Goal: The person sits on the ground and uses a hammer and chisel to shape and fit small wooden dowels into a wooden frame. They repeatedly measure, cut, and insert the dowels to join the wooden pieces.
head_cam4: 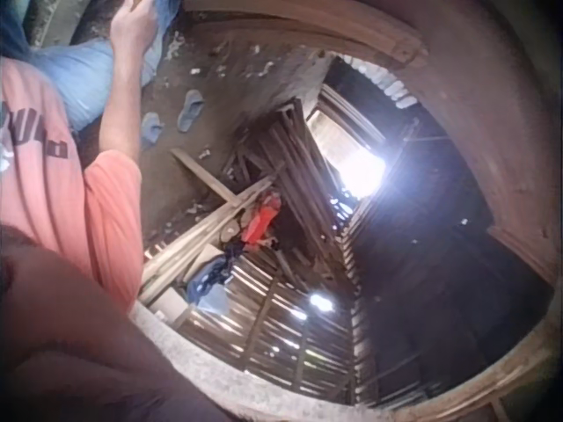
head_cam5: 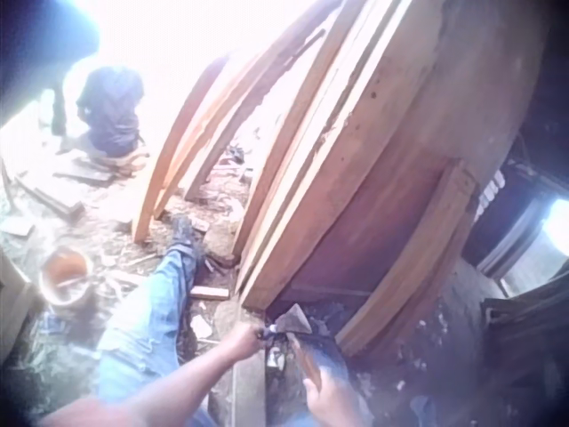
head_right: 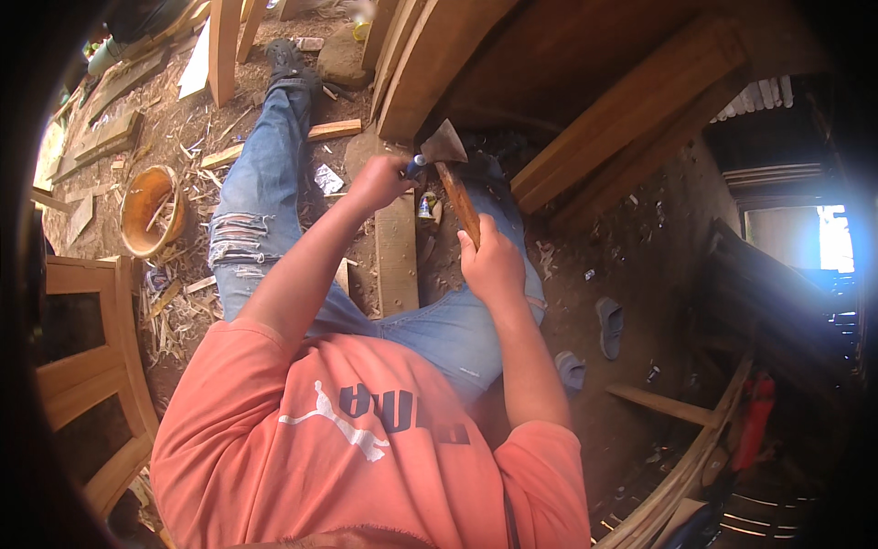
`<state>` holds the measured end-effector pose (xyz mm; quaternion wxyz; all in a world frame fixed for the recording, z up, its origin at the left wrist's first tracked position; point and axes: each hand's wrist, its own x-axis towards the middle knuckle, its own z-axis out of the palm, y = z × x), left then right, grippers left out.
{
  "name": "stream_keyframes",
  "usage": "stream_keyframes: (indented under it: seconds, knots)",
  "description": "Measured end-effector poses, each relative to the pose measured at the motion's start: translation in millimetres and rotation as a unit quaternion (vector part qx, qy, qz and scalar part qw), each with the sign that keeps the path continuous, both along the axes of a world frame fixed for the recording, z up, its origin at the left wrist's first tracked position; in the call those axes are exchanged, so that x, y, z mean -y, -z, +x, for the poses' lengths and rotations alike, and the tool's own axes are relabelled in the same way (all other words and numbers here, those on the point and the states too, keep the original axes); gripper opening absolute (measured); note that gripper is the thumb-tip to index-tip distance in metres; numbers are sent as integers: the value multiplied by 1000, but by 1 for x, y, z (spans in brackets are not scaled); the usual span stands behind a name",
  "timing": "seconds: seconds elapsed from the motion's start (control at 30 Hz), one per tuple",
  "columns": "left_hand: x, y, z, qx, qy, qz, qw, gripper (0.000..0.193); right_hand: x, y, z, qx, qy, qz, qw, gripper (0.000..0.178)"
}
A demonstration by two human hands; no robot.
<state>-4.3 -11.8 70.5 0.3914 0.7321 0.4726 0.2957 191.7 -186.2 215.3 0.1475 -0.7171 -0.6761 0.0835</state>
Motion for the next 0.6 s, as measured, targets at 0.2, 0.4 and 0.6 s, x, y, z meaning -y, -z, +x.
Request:
stream_keyframes:
  seconds: [0.2,0.4,0.6]
  knots:
    - [1,-9,-5,-37,14,-3,999,29,1,-9,-6,10,17,-17,1000,35]
    - [-1,-9,-9,-69,11,-21,997,31,-4,-51,-16,-116,38,88,989,38]
    - [-2,-9,-3,-89,20,-2,996,28,-5,-18,-13,86,20,-49,995,33]
